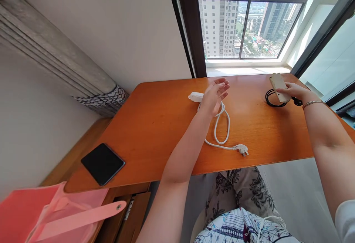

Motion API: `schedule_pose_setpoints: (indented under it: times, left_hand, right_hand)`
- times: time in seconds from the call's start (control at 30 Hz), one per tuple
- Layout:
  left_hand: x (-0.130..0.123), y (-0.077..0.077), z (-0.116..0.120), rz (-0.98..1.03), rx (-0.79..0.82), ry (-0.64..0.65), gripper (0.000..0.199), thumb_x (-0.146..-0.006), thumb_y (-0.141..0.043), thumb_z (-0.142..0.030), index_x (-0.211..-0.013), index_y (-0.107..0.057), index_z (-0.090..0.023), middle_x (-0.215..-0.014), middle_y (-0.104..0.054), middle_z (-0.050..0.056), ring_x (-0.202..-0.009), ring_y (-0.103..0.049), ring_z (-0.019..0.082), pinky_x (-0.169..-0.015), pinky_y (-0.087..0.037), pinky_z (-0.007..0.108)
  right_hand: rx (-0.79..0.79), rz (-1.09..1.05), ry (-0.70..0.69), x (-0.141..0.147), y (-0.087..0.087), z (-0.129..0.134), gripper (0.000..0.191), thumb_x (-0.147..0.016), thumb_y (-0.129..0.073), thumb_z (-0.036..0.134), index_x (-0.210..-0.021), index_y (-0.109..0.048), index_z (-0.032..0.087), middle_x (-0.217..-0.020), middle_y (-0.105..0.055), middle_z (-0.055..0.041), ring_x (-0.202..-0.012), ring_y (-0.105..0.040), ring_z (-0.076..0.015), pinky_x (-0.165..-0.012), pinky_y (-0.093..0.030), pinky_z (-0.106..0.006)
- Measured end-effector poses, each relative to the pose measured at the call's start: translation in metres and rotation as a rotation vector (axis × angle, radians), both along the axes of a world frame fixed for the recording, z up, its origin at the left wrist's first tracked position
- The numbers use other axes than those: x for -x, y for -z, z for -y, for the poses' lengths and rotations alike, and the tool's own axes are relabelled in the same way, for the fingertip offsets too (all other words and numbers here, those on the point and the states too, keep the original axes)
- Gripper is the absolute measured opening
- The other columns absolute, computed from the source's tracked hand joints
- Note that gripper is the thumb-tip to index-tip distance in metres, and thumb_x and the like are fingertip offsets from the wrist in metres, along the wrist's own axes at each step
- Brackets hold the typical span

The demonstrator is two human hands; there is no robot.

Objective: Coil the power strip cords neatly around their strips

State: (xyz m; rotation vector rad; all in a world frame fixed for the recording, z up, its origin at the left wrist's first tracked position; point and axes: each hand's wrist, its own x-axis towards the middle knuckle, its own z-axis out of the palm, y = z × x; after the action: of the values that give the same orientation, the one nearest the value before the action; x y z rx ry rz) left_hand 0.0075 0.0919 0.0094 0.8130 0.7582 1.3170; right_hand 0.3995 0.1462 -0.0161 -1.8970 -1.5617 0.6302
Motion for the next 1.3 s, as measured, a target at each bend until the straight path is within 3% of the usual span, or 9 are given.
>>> schedule_pose_setpoints:
  times: [0.13, 0.33, 0.5, 0.7, 0.87, 1.0, 1.13, 1.3]
  left_hand:
    - [0.002, 0.000, 0.000, 0.012, 0.011, -0.002, 0.011, -0.080, -0.067, -0.021, -0.091, -0.064, -0.023, -0.103, -0.075, 0.004, -0.111, -0.070, 0.020, -0.097, -0.050, 0.034]
    - [0.004, 0.000, 0.000, 0.006, 0.021, 0.015, 0.009, -0.082, -0.066, -0.021, -0.091, -0.064, -0.022, -0.101, -0.076, 0.004, -0.107, -0.071, 0.019, -0.096, -0.051, 0.033]
    - [0.005, 0.001, 0.000, 0.005, 0.017, 0.028, 0.008, -0.083, -0.065, -0.020, -0.091, -0.065, -0.022, -0.101, -0.076, 0.004, -0.103, -0.071, 0.019, -0.094, -0.051, 0.033]
    - [0.004, 0.003, -0.001, -0.009, 0.007, 0.040, 0.009, -0.083, -0.065, -0.021, -0.092, -0.065, -0.022, -0.100, -0.076, 0.004, -0.100, -0.072, 0.018, -0.093, -0.052, 0.033]
    - [0.002, 0.000, 0.000, -0.021, 0.024, 0.029, 0.008, -0.083, -0.065, -0.021, -0.090, -0.064, -0.023, -0.098, -0.075, 0.003, -0.095, -0.072, 0.017, -0.090, -0.051, 0.031]
    - [0.002, 0.001, 0.000, -0.014, 0.028, 0.030, 0.007, -0.082, -0.066, -0.020, -0.089, -0.064, -0.023, -0.097, -0.075, 0.002, -0.092, -0.071, 0.016, -0.088, -0.051, 0.031]
    - [0.002, 0.003, -0.001, -0.019, 0.013, 0.051, 0.008, -0.082, -0.064, -0.019, -0.089, -0.065, -0.023, -0.096, -0.075, 0.002, -0.091, -0.071, 0.016, -0.087, -0.051, 0.029]
    - [0.004, 0.002, -0.001, -0.021, -0.001, 0.068, 0.006, -0.082, -0.064, -0.020, -0.088, -0.065, -0.022, -0.091, -0.075, 0.002, -0.083, -0.069, 0.014, -0.083, -0.050, 0.028]
  right_hand:
    - [0.184, -0.049, 0.078, 0.001, 0.007, -0.003, 0.034, -0.086, -0.075, 0.035, -0.114, -0.066, 0.017, -0.082, -0.070, -0.0058, -0.065, -0.056, -0.0179, -0.065, -0.042, -0.036]
    - [0.174, 0.051, 0.075, 0.006, 0.019, -0.015, 0.050, -0.087, -0.072, 0.032, -0.132, -0.058, 0.013, -0.110, -0.068, -0.0143, -0.080, -0.059, -0.0212, -0.079, -0.044, -0.040]
    - [0.166, 0.297, 0.132, 0.001, 0.035, -0.026, 0.061, -0.093, -0.064, 0.036, -0.147, -0.051, 0.011, -0.126, -0.065, -0.0227, -0.094, -0.060, -0.0246, -0.082, -0.043, -0.039]
    - [0.135, 0.433, 0.238, 0.005, 0.044, -0.024, 0.060, -0.102, -0.048, 0.040, -0.150, -0.047, 0.003, -0.146, -0.049, -0.0364, -0.128, -0.049, -0.0389, -0.103, -0.035, -0.053]
    - [-0.097, 0.622, 0.344, 0.028, 0.055, 0.002, 0.063, -0.099, -0.051, 0.045, -0.150, -0.048, 0.009, -0.157, -0.041, -0.0292, -0.143, -0.037, -0.0394, -0.115, -0.029, -0.056]
    - [-0.245, 0.744, 0.242, 0.053, 0.070, 0.031, 0.059, -0.096, -0.055, 0.048, -0.143, -0.057, 0.013, -0.149, -0.050, -0.0247, -0.138, -0.041, -0.0408, -0.111, -0.036, -0.057]
    - [-0.119, 0.783, 0.082, 0.065, 0.080, 0.046, 0.049, -0.099, -0.049, 0.037, -0.139, -0.065, 0.014, -0.137, -0.061, -0.0212, -0.125, -0.054, -0.0377, -0.100, -0.048, -0.049]
    - [-0.024, 0.772, 0.070, 0.059, 0.082, 0.042, 0.046, -0.100, -0.042, 0.028, -0.136, -0.070, 0.019, -0.130, -0.067, -0.0171, -0.114, -0.061, -0.0327, -0.089, -0.052, -0.042]
